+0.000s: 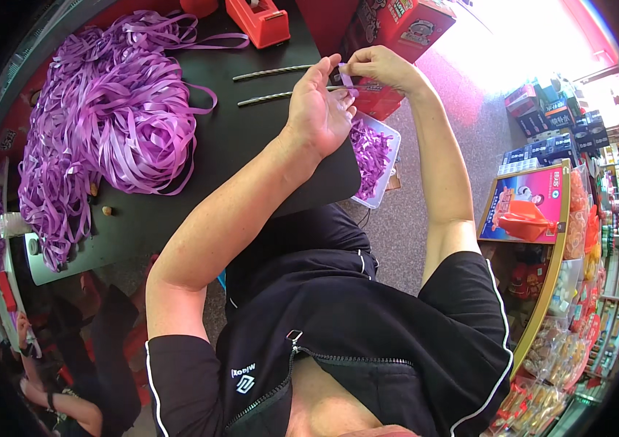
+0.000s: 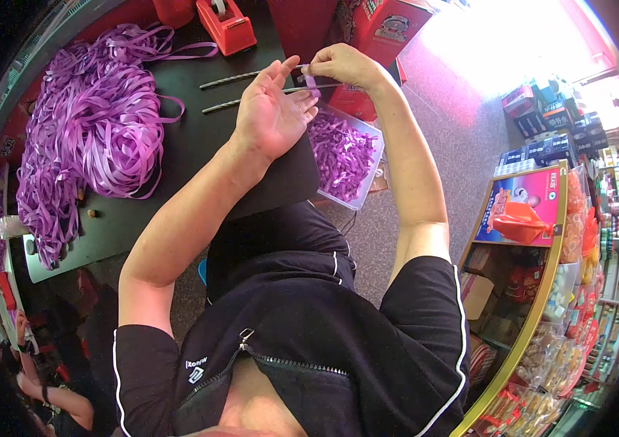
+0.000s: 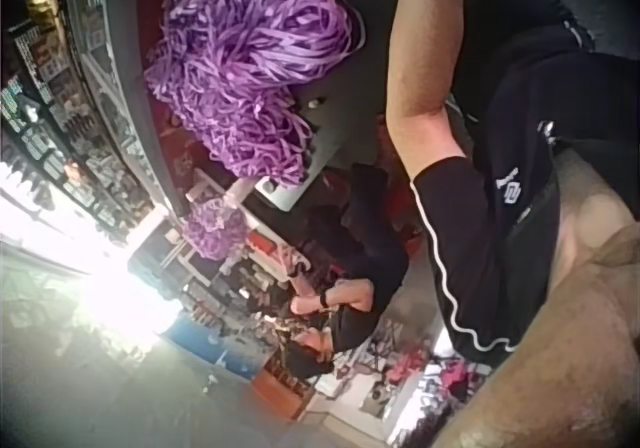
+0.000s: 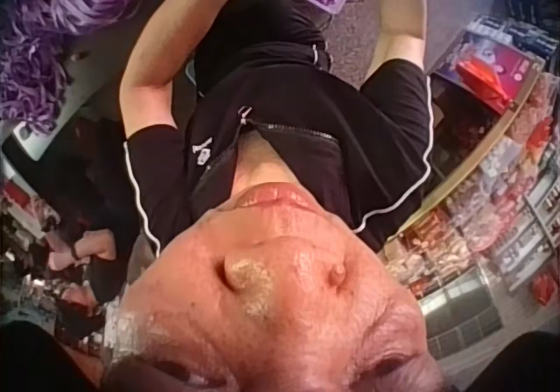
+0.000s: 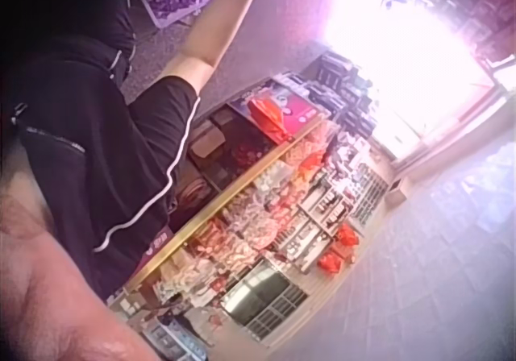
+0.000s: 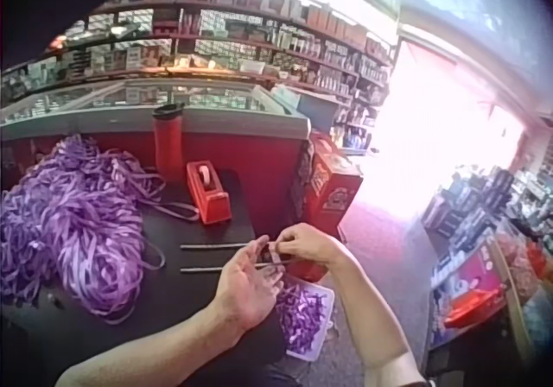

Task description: The recorder is assembling purple ribbons or lanyards using metal rods as a jig and a tape dispenser.

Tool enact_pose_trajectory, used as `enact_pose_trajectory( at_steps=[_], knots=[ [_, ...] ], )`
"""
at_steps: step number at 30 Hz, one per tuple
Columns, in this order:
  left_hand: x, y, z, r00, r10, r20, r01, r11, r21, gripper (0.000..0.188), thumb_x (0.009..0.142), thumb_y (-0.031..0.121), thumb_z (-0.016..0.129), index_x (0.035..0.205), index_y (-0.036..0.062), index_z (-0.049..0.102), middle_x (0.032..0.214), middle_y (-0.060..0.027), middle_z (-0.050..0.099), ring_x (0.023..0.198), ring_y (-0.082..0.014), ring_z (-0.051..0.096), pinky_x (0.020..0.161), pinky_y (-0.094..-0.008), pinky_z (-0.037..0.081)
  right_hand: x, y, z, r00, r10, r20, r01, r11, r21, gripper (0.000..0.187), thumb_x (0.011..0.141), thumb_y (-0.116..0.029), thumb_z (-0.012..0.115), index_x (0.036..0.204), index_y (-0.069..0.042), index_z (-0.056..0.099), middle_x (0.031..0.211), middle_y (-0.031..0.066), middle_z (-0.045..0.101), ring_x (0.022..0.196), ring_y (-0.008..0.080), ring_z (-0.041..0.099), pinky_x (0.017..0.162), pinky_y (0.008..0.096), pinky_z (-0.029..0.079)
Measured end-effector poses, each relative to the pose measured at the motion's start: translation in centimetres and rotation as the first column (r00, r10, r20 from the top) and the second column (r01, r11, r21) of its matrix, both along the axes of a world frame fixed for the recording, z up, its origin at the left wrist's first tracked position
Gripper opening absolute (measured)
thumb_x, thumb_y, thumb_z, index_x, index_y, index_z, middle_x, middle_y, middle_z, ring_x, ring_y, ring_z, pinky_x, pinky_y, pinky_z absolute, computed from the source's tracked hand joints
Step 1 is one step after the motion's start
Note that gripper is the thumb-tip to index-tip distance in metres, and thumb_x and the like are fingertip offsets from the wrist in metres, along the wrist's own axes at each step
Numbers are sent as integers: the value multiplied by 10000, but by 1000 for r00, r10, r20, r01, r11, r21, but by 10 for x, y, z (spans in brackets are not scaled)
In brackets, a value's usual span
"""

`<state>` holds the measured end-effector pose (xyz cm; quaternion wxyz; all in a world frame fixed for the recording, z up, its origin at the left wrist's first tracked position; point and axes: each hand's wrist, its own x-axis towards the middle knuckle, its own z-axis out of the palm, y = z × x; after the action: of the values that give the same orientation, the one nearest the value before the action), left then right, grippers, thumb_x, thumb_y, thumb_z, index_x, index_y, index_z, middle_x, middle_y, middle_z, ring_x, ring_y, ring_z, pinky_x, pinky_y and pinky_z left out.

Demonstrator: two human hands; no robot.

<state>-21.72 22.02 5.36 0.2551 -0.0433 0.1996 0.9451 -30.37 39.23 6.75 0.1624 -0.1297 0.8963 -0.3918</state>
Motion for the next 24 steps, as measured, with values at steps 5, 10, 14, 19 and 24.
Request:
enact_pose_trajectory(
  at_steps=[5,10,14,19,24],
  knots=[
    [-1,-1,-1,1000,-6,-11,6,1000,-5,446,928,429,452,1321,217,455,1470,-315,89,1361,-374,159,1104,-406,126,-1,0,-1,999,35,-23,-35,999,13,250,841,-262,676,809,-14,665,723,-11,594,692,61,514,638,239,403],
    [0,0,-2,1000,-11,-16,11,1000,7,455,936,427,440,1332,203,446,1476,-323,71,1360,-371,166,1101,-402,132,-1,0,-3,996,13,-92,-4,994,105,305,806,-300,705,794,2,663,696,12,600,662,73,522,618,258,415],
    [-1,-1,-3,1000,-7,-6,7,1000,-3,448,941,426,434,1327,198,450,1463,-315,119,1316,-353,227,1090,-396,154,9,-11,1,983,-27,-184,63,979,192,325,794,-312,707,803,10,660,674,40,603,642,87,536,602,274,424],
    [-3,-1,-6,999,-12,-48,14,999,37,448,942,430,433,1326,202,453,1479,-328,54,1348,-364,180,1096,-398,137,23,-22,5,941,-162,-296,272,884,380,425,718,-433,714,866,-35,706,802,131,677,767,239,650,718,350,485],
    [-3,0,-3,999,-12,-30,14,999,47,445,938,428,439,1323,204,450,1480,-334,27,1365,-370,145,1126,-422,70,15,4,-5,973,-122,-195,140,987,83,401,792,-401,675,928,-24,698,810,98,672,754,179,624,712,308,480]
  ],
)
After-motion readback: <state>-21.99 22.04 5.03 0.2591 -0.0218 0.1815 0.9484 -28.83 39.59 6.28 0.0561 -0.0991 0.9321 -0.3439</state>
